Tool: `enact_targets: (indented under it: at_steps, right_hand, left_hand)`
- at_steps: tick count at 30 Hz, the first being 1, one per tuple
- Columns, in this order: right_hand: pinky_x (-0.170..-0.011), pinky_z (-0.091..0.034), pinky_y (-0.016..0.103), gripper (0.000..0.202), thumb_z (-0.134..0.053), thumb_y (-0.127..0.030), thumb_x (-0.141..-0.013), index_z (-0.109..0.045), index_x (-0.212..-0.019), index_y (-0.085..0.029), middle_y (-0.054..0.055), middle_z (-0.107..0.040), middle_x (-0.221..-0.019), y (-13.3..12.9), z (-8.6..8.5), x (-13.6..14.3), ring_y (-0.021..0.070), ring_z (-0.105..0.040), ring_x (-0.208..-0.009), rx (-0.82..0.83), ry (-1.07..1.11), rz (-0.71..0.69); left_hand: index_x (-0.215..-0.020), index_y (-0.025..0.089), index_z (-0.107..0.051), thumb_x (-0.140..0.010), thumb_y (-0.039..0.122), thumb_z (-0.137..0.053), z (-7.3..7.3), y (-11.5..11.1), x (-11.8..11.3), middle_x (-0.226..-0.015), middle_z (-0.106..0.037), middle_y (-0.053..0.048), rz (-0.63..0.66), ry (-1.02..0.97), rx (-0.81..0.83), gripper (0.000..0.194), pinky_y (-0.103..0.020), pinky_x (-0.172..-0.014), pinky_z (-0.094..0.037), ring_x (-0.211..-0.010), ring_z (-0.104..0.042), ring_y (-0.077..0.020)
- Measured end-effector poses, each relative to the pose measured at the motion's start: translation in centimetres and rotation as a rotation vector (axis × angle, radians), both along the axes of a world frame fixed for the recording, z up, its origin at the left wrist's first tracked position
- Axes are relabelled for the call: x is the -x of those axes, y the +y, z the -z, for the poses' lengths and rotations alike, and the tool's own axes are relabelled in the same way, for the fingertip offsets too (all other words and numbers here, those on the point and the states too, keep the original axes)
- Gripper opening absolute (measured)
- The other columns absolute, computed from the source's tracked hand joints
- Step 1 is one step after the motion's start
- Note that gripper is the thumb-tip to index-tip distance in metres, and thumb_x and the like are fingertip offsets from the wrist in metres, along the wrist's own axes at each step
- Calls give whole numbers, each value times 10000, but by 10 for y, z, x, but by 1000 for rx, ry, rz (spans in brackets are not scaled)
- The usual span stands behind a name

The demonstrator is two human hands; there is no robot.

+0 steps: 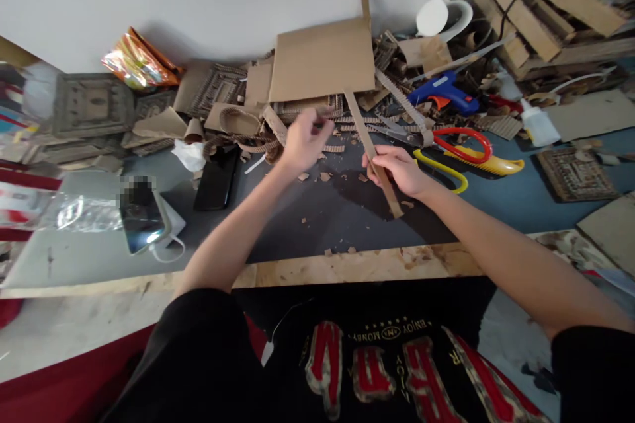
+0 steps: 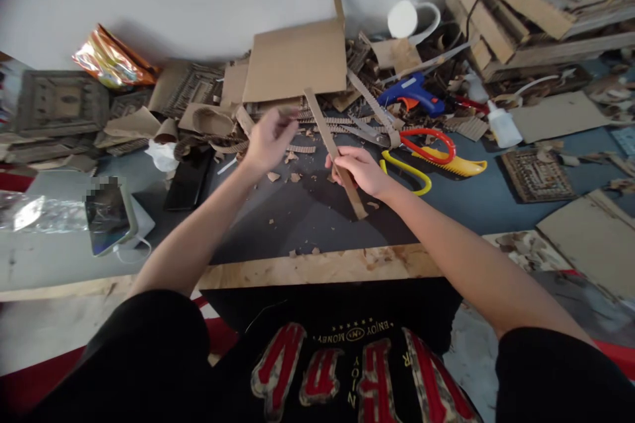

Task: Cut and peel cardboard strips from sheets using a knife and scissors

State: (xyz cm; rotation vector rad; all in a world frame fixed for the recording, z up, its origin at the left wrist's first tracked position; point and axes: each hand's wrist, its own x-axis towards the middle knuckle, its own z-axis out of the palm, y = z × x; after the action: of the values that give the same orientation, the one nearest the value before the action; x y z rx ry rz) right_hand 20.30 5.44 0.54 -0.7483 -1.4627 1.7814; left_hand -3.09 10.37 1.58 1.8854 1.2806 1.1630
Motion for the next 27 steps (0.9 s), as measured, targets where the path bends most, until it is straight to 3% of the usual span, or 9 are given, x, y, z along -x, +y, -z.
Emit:
enact_targets:
  at_steps: [3, 6, 9, 12, 15, 18, 20, 23, 27]
  right_hand:
    - [-321, -356, 198, 344, -589, -449, -886, -627, -963, -115, 31, -688, -669, -9, -7, 2, 86, -539, -381, 2, -122, -134]
    - [-319, -394, 216, 479, -604, -554, -864, -653, -1014, -102, 33, -692, -658, -19, -10, 7, 98, -553, -369, 42, -135, -270]
    - [-336, -433, 214, 520, -648, -602, -812, -672, -935, -97, 15, -650, -573, -21, -8, 10, 110, -574, -380, 53, -144, -220]
    - [-332, -434, 193, 533, -641, -627, -804, -664, -925, -109, 16, -658, -608, -19, -4, 8, 109, -606, -422, 47, -87, -92]
    - [-315, -403, 172, 484, -717, -513, -797, -649, -1064, -115, 35, -709, -726, -17, -4, 4, 96, -618, -458, 24, -94, -123]
    - [-339, -416, 170, 472, -754, -389, -792, -603, -1151, -123, 43, -730, -790, -17, -4, 3, 91, -624, -479, 5, -114, -119]
    - [-360, -435, 178, 474, -768, -372, -776, -560, -1133, -139, 29, -727, -765, -16, -4, 6, 93, -619, -476, 18, -72, -39]
    - [-363, -440, 188, 463, -796, -388, -739, -490, -1018, -182, -3, -709, -694, -14, -3, 10, 101, -607, -449, 51, -24, 26]
    - [-362, -451, 186, 412, -802, -423, -722, -497, -857, -181, -31, -660, -625, -13, -3, 11, 97, -602, -432, 37, -67, 39]
  left_hand:
    - [-1276, 176, -576, -849, 574, -624, -3, -48, -22, -1303, -624, -136, 334, -262, 248, 586, -312, -863, -547, -1075, -655, -212]
    - [-1288, 189, -581, -815, 519, -697, -1, -71, -32, -1272, -649, -137, 449, -454, 453, 588, -268, -792, -565, -982, -686, -186]
    - [-1189, 186, -631, -753, 489, -770, 8, -70, -33, -1079, -717, -88, 420, -576, 492, 548, -240, -733, -567, -900, -690, -160]
    - [-1099, 195, -648, -782, 449, -757, 15, -58, -25, -938, -715, -29, 270, -684, 395, 420, -224, -767, -556, -851, -680, -118]
    - [-1040, 216, -651, -854, 359, -704, 19, -41, -12, -924, -707, 3, 65, -787, 272, 241, -179, -797, -531, -851, -672, -78]
    - [-1026, 220, -649, -871, 344, -683, 22, -32, -3, -961, -722, 2, -13, -827, 289, 202, -163, -781, -528, -844, -675, -67]
    - [-1053, 208, -645, -847, 404, -701, 24, -34, -5, -1016, -730, -24, 26, -789, 330, 290, -190, -809, -538, -870, -685, -85]
    - [-1067, 173, -657, -697, 488, -814, 26, -47, -17, -1022, -738, -67, 213, -678, 401, 511, -246, -816, -555, -882, -703, -139]
    - [-970, 137, -694, -707, 519, -791, 24, -61, -30, -832, -735, -53, 316, -524, 472, 474, -235, -669, -548, -725, -693, -135]
